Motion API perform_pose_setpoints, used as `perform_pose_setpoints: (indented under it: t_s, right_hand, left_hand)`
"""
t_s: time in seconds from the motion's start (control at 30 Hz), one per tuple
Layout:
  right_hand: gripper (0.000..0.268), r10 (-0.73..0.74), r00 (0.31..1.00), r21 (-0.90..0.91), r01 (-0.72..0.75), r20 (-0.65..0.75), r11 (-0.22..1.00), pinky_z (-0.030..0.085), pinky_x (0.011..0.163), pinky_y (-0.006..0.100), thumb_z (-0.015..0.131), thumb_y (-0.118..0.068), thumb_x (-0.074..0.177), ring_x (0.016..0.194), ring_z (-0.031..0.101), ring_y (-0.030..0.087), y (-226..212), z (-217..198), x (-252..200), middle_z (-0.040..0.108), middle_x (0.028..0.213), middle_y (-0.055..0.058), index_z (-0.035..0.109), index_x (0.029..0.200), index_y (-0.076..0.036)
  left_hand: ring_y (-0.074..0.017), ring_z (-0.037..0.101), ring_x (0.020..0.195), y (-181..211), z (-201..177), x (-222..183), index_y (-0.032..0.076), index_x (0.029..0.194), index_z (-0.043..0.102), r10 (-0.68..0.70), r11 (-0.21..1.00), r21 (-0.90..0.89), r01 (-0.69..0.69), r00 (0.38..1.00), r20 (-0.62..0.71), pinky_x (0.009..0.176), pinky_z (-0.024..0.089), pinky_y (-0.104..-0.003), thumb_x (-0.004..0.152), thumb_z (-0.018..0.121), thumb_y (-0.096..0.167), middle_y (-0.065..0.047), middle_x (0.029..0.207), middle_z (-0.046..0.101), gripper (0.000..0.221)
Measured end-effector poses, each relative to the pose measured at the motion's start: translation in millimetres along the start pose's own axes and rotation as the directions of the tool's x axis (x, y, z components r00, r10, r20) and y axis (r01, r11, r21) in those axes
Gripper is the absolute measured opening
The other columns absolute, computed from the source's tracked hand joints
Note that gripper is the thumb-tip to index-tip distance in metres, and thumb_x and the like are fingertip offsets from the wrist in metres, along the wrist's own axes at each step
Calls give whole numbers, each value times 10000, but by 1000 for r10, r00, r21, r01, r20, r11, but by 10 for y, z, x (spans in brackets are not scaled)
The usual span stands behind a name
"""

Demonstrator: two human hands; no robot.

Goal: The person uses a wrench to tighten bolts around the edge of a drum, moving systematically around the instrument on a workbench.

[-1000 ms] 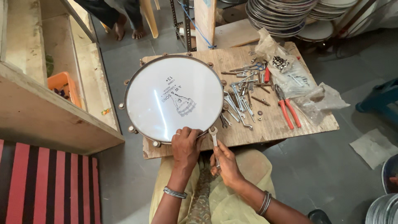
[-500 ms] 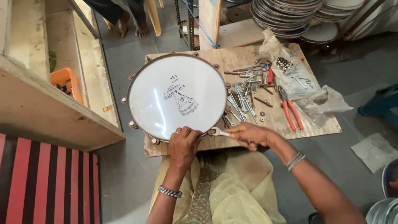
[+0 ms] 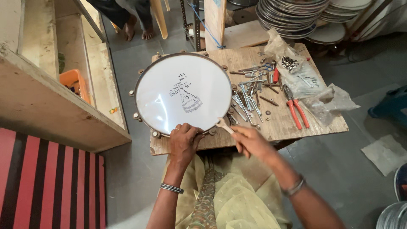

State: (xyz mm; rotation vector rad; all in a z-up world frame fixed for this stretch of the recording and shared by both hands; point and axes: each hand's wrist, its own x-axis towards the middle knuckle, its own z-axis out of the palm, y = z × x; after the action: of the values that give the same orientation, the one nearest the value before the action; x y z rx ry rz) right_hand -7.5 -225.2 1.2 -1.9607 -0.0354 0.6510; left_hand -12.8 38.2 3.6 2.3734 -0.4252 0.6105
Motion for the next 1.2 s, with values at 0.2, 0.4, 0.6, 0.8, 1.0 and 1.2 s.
perform_pose_setpoints:
  t_s: [0.2,0.4,0.6,0.8,1.0,1.2]
  right_hand:
    - [405,116,987,582,-30,-110,813,393,362,246,561,-256,1016,391,457,98,485,685,-158,569,623,34,611,1366,-58]
    - [360,110,973,710,67,-201,701,399,376,260,554,-267,1026,393,446,108,408,1007,-37,555,637,32,608,1310,-53]
    - [413,113,978,843,92,-178,530,469,440,308,522,-315,1039,433,479,122,301,1159,19,548,649,39,575,1394,-111]
    - [433,101,981,818,81,-168,570,417,391,292,541,-335,1010,373,408,100,426,1025,59,514,607,14,576,1401,-152]
    - [549,174,978,525,-210,118,825,358,368,248,600,-333,1005,387,417,81,493,118,181,496,581,-7,506,1513,-148]
    - [545,234,890,206,-332,390,921,321,338,239,632,-249,975,379,408,63,-20,-510,478,508,553,-23,536,1506,-173]
  left_hand:
    - [-253,574,817,40,82,-9,154,886,748,-4,1000,-15,4,999,-44,707,420,-413,771,834,202,-24,829,604,151]
    - [-257,577,816,88,155,-24,152,871,745,-26,1000,0,26,995,-91,697,416,-417,771,833,203,-23,827,605,143]
    - [-260,576,806,121,210,-4,151,868,742,-21,1000,6,22,993,-120,688,411,-421,772,829,198,-21,821,607,138]
    - [-260,580,806,90,157,-21,152,871,737,-12,1000,-7,12,995,-97,676,412,-421,774,825,207,-25,826,609,142]
    - [-262,586,812,0,69,-5,155,877,740,10,1000,-29,-11,999,-36,685,424,-417,770,826,225,-27,823,610,154]
    - [-268,592,817,8,29,12,144,884,748,-1,998,-60,1,1000,-6,707,439,-419,760,830,205,-30,820,622,160]
